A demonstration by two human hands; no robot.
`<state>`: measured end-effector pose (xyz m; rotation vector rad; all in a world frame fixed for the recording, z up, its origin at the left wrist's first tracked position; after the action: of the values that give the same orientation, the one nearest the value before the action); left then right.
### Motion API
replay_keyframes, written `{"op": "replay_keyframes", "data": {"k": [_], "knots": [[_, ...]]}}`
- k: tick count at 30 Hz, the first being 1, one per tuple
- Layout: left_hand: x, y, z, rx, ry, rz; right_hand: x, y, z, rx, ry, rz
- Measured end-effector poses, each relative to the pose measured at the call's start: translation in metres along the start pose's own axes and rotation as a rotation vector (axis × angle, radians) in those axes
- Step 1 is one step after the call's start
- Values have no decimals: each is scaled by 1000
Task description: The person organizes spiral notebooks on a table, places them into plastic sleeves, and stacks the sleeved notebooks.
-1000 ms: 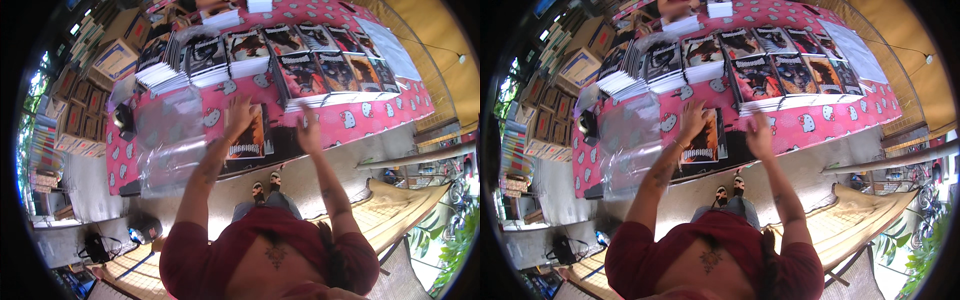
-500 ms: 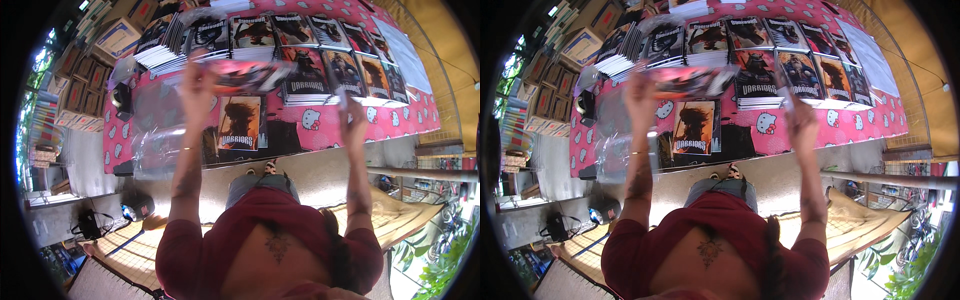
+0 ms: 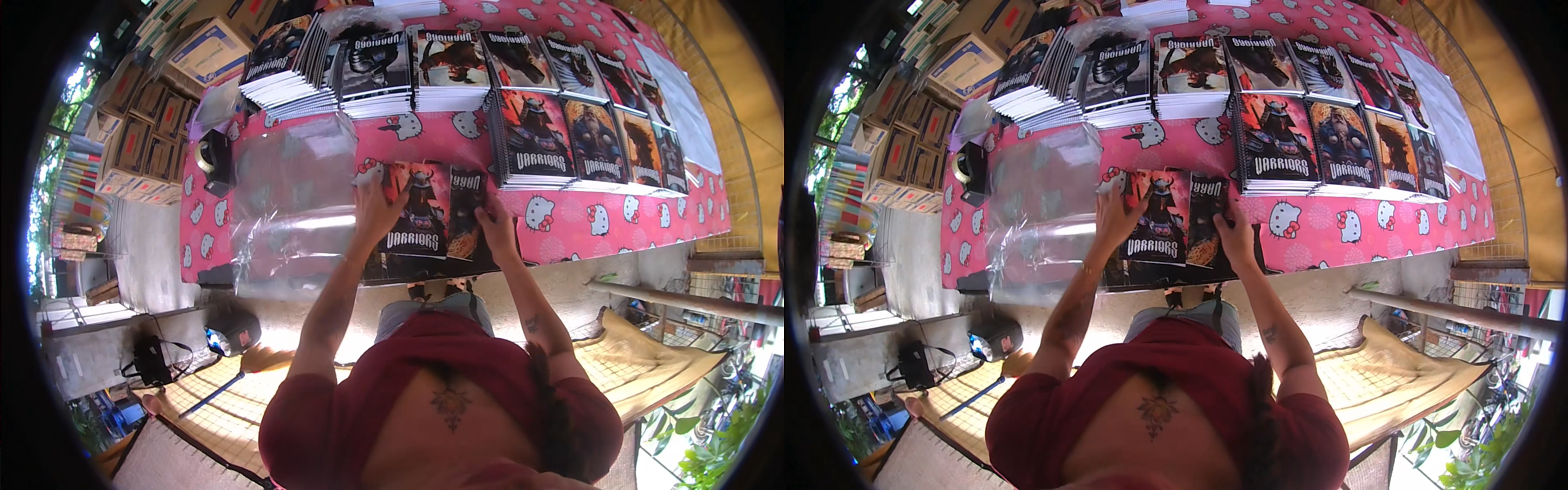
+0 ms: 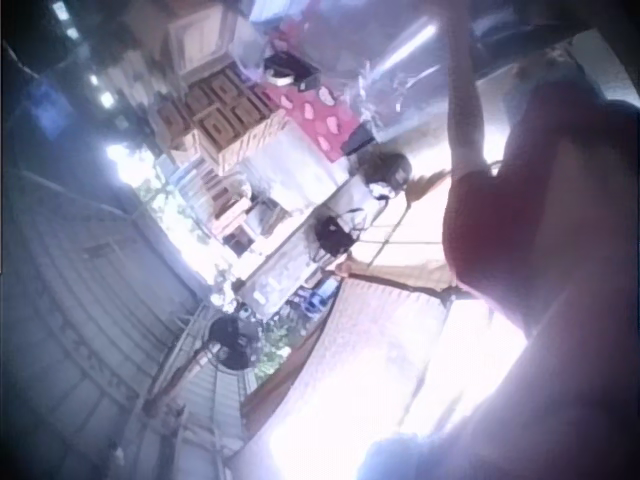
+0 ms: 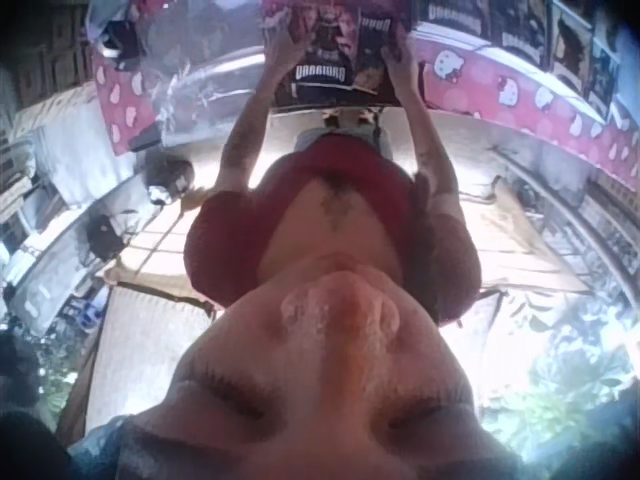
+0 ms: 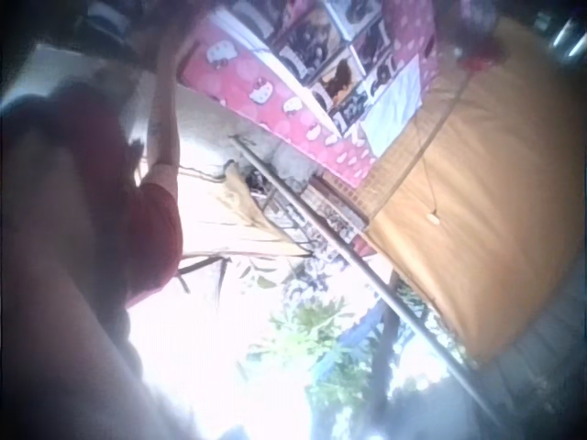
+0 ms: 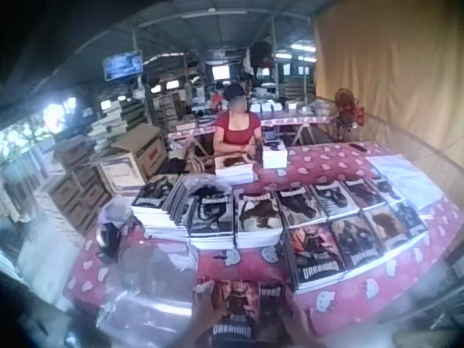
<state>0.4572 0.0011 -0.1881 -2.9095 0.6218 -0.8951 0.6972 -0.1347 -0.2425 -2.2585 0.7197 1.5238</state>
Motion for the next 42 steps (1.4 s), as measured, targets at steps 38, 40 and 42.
{"op": "replay_keyframes", "data": {"k": [38,40,42], "knots": [[50,-79,9,-717,302,-112,-118,-226,-191,363,458,-458],[94,-117,8,-317,238,257,-87,-296,-247,492,655,-307],[166,-171,1,-73,245,244,-38,-354,-281,493,775,-106]]}}
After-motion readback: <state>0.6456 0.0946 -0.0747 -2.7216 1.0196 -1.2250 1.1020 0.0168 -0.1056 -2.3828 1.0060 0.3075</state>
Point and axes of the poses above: each hand's wrist, its own y-axis away from the middle knuckle, its own z-axis out of the palm, x = y × z, the point moved 8 cm from there along -y, towards the middle knuckle, and after that the axes turned 2 degrees about y, right-handed, at the moved point
